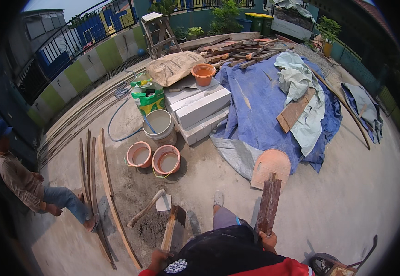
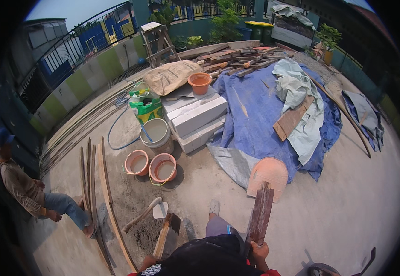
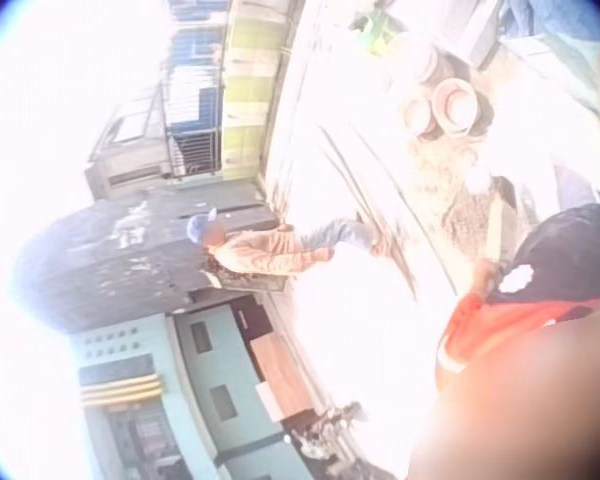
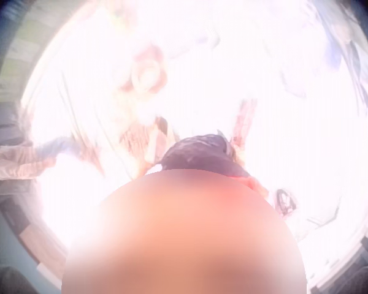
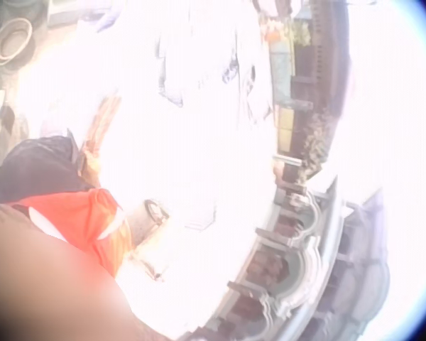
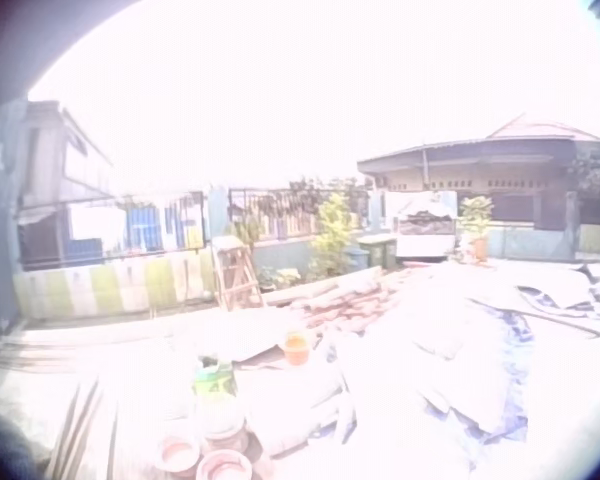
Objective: The person retrieves a wooden plank from a wheelbarrow and places it on a pile of materials. They then open a plastic bag in the wheelbarrow, remove a bundle of cardboard, and carry it to a yellow bin. The person returns to the wheelbarrow, removes a small wrapped item, and places it in the bin. Finally, they lift a blue tarp to reveal a wooden plank underneath.
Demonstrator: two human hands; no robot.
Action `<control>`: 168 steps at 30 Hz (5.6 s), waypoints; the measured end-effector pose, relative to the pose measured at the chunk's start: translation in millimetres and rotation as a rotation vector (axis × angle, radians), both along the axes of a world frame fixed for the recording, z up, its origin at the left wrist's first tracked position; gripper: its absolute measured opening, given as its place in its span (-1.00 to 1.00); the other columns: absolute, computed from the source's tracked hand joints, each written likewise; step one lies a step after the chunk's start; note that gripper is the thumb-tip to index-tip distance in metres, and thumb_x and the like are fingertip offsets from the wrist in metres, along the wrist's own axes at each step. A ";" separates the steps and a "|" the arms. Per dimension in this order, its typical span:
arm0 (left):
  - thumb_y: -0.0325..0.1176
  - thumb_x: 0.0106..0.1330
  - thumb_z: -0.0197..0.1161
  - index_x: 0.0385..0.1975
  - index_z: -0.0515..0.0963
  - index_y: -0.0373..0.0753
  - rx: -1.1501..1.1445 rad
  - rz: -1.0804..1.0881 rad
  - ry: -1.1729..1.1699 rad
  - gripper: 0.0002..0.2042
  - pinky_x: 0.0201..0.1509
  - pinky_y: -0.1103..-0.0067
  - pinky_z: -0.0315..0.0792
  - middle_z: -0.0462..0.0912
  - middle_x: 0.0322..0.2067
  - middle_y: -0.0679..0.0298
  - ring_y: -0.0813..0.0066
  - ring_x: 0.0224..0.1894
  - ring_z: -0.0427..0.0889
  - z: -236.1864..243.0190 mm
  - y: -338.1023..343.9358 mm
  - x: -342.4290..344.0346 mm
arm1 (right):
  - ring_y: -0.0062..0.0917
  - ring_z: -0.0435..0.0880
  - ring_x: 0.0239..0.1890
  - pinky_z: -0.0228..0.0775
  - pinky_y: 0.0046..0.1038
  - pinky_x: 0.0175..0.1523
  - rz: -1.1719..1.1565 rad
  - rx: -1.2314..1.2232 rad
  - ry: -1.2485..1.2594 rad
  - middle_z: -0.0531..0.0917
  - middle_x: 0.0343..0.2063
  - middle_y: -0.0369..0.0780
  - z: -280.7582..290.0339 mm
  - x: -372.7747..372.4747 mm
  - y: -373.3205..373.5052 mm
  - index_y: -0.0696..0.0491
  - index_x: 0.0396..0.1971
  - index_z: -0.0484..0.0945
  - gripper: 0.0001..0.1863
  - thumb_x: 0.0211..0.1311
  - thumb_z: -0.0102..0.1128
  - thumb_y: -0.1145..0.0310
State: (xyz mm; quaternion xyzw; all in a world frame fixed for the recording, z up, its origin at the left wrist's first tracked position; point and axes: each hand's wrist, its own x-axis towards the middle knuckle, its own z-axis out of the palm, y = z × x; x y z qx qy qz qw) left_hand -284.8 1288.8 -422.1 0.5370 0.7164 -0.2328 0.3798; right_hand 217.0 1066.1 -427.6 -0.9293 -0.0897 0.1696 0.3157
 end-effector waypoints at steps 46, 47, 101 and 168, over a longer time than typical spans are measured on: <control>-0.02 -0.14 0.47 -0.45 0.63 -0.33 -0.067 0.048 0.168 -0.55 -0.27 0.40 0.48 0.66 -0.40 -0.01 0.23 -0.32 0.69 -15.2 575.6 282.7 | -0.52 0.55 -0.10 0.43 -0.47 0.00 -0.116 1.522 0.352 0.55 -0.10 -0.22 205.4 398.3 941.2 0.16 0.08 0.35 -0.57 0.26 0.17 0.36; -0.02 -0.14 0.47 -0.45 0.63 -0.33 -0.062 0.052 0.174 -0.54 -0.27 0.40 0.48 0.66 -0.40 -0.01 0.23 -0.32 0.69 -14.1 584.4 295.7 | -0.51 0.55 -0.10 0.43 -0.46 0.00 -0.125 1.505 0.361 0.55 -0.09 -0.21 198.0 402.3 949.7 0.17 0.10 0.33 -0.55 0.25 0.18 0.37; 0.04 -0.15 0.45 -0.39 0.64 -0.33 0.064 0.270 0.324 -0.49 -0.18 0.39 0.51 0.68 -0.37 0.01 0.15 -0.27 0.69 -89.5 732.0 666.3 | -0.65 0.58 -0.53 0.42 -0.55 -0.47 0.894 0.097 0.897 0.65 -0.42 -0.26 49.0 414.6 1143.7 0.07 -0.17 0.59 -0.67 0.22 0.16 0.13; 0.02 0.14 0.29 -0.28 0.59 -0.29 0.233 0.957 -0.312 -0.57 -0.58 0.57 0.37 0.59 -0.56 0.25 0.51 -0.57 0.56 32.7 695.9 486.8 | -0.32 0.55 -0.68 0.43 -0.21 -0.64 0.694 -0.224 1.049 0.55 -0.54 -0.14 -145.3 479.9 991.1 0.07 -0.30 0.46 -0.83 0.22 0.14 0.30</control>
